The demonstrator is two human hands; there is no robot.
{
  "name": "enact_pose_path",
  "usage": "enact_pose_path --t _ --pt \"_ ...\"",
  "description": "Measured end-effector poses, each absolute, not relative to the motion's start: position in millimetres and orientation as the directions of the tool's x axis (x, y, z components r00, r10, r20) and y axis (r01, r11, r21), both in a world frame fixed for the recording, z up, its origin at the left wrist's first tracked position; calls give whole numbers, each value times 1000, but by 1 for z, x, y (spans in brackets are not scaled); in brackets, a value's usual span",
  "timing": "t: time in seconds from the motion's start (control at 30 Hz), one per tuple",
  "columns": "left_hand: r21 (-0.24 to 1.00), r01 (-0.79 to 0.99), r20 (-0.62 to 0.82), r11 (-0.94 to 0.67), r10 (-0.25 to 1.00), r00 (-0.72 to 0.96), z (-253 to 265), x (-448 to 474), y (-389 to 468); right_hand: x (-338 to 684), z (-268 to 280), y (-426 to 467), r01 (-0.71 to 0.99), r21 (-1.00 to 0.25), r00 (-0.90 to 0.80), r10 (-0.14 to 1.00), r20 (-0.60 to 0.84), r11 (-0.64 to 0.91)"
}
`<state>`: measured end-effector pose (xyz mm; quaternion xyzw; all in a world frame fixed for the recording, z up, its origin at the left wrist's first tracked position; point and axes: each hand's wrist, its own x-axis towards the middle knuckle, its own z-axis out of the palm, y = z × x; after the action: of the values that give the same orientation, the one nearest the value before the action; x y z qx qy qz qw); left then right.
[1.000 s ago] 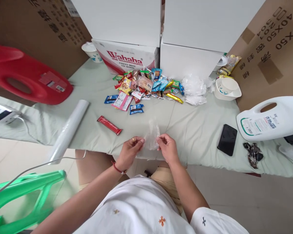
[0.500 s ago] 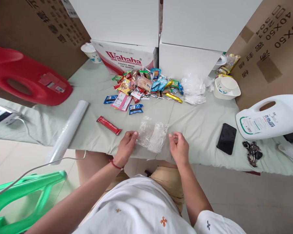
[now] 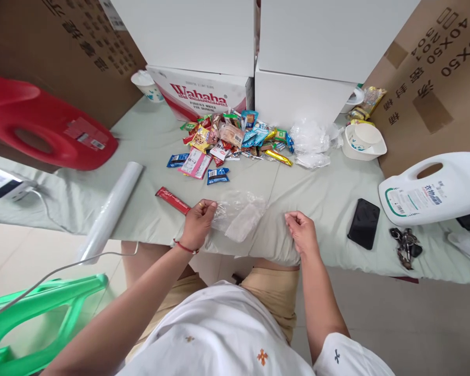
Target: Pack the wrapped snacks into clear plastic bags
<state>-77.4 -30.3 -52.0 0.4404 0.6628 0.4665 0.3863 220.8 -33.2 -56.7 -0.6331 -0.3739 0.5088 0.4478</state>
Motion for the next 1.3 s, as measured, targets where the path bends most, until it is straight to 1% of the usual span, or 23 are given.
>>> enact_pose_path --t 0.1,0.2,0.3,0.33,0.4,0.47,0.53,0.63,0.73,0.83,0.9,0.97,1.03,1.1,1.13,1.17,1.23,1.3 --pt "965 235 -55 121 962 -267 -46 -75 -29 228 -59 -40 9 -951 257 920 -296 -308" --pt "967 239 -43 87 982 -181 -40 -66 -33 212 -59 -32 117 -965 243 949 -200 -233" --pt "967 246 -33 70 988 -154 -36 -58 -39 182 -60 -11 312 -946 128 990 -54 -92" --pt "965 254 -29 67 988 -151 -35 -57 -41 171 -60 -3 378 -924 77 997 -22 -49" --pt "960 271 -22 63 988 -152 -34 -60 -44 154 -62 13 476 -879 -39 999 -1 17" --pt "958 281 -13 65 983 -183 -35 -66 -46 146 -64 24 495 -867 -124 992 4 66" --pt "959 274 -7 77 969 -245 -37 -75 -46 150 -63 28 426 -902 -150 989 8 72" --pt "959 258 -26 116 944 -328 -41 -88 -45 174 -59 24 267 -964 -95 995 -27 -1" --pt "961 243 -42 135 935 -353 -46 -94 -43 210 -52 12 187 -977 -21 994 -109 -103" --pt "961 241 -36 132 930 -365 -49 -95 -41 248 -48 2 202 -963 32 984 -177 -180" --pt "957 256 -33 134 931 -364 -49 -94 -41 268 -46 -1 286 -939 55 982 -182 -190" --pt "952 281 -21 126 937 -349 -47 -92 -43 280 -40 -1 457 -875 137 984 -112 -163" --pt "943 314 -3 111 945 -326 -46 -87 -47 275 -30 0 624 -775 229 971 61 -99" --pt "934 344 12 100 952 -306 -44 -81 -53 254 -16 -2 698 -716 236 947 220 -8" --pt "931 353 13 96 956 -294 -44 -77 -56 237 -10 -4 685 -726 184 949 255 63" --pt "929 357 11 93 960 -279 -43 -73 -60 218 -4 -5 647 -751 107 959 261 133" --pt "932 354 5 81 972 -234 -43 -66 -69 176 3 -7 482 -836 -153 965 212 260" --pt "936 347 -3 62 986 -167 -42 -61 -77 140 2 -6 365 -875 -395 904 164 318"
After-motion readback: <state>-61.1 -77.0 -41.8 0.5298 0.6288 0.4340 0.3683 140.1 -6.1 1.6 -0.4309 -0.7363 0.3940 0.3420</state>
